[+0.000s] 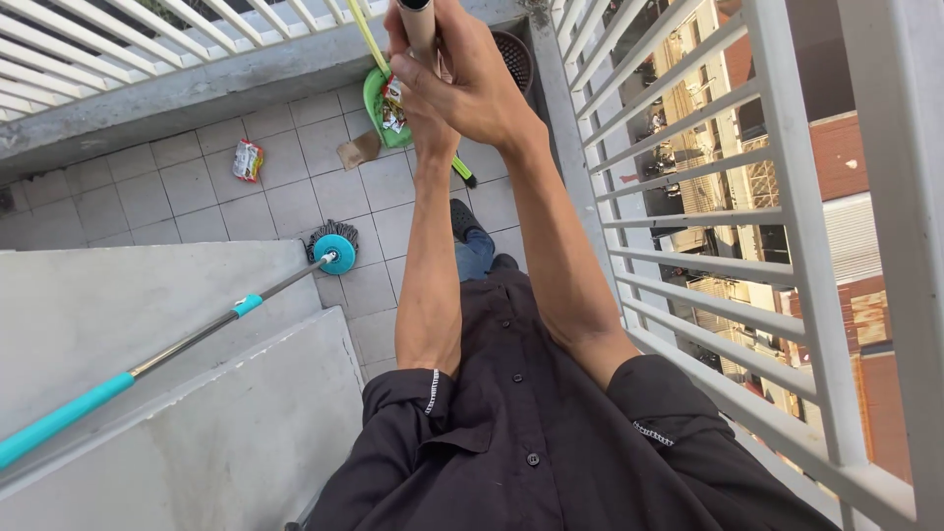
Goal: Assembling the segments of a broom handle and attaching the broom head.
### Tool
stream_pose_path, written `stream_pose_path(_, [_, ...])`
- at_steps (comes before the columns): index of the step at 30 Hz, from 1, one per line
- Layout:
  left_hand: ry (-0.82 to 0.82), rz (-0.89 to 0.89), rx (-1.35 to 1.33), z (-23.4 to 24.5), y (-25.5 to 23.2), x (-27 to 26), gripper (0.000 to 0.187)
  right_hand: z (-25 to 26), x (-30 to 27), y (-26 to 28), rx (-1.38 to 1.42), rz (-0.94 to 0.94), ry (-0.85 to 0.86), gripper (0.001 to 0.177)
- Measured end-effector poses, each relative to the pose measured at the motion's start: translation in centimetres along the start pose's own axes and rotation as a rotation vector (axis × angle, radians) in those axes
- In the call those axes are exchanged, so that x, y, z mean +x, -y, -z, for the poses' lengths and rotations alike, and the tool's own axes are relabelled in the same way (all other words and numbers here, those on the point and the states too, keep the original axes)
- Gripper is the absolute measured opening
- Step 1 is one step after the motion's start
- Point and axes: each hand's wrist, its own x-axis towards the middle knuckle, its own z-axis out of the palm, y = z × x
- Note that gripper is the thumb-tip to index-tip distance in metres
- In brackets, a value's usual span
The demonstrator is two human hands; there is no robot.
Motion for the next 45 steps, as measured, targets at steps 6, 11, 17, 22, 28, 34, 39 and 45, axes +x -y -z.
stream_pose_path(6, [0.136, 0.156, 0.022, -0.4, 0.1, -1.3, 0.02, -0.8, -3.0, -0.1, -0.068, -0.033, -0.068, 0.036])
stream_pose_path(11, [0.283, -0.033, -0.067, -0.6, -3.5, -1.3, 0.02, -0.9, -4.2, 0.8, -0.193, -0.082, -0.214, 0.036])
stream_pose_path(17, [0.489, -0.01, -0.185, 0.5, -4.3, 0.1, 0.021, -1.2, -4.2, 1.7, -0.188, -0.095, -0.344, 0.036])
stream_pose_path(22, [0.586, 0.145, -0.583, 3.0, -9.6, 1.7, 0.045, -2.1, -4.4, 2.3, -0.246, -0.147, -0.439, 0.037])
stream_pose_path(28, [0.517, 0.288, -0.896, 5.2, -9.3, 1.8, 0.029, -3.5, -5.3, 2.6, -0.371, -0.142, -0.517, 0.043])
stream_pose_path(34, [0.503, -0.149, -0.557, 5.7, -12.3, 1.2, 0.035, -5.0, -6.0, 2.2, -0.493, -0.105, -0.521, 0.047])
stream_pose_path(39, [0.491, -0.139, -0.483, 5.0, -13.4, 0.1, 0.023, -5.7, -6.7, 2.1, -0.539, -0.167, -0.569, 0.019])
stream_pose_path(45, [0.561, -0.118, -0.508, 4.7, -14.3, -0.6, 0.023, -6.1, -8.1, 2.6, -0.633, -0.248, -0.612, 0.024])
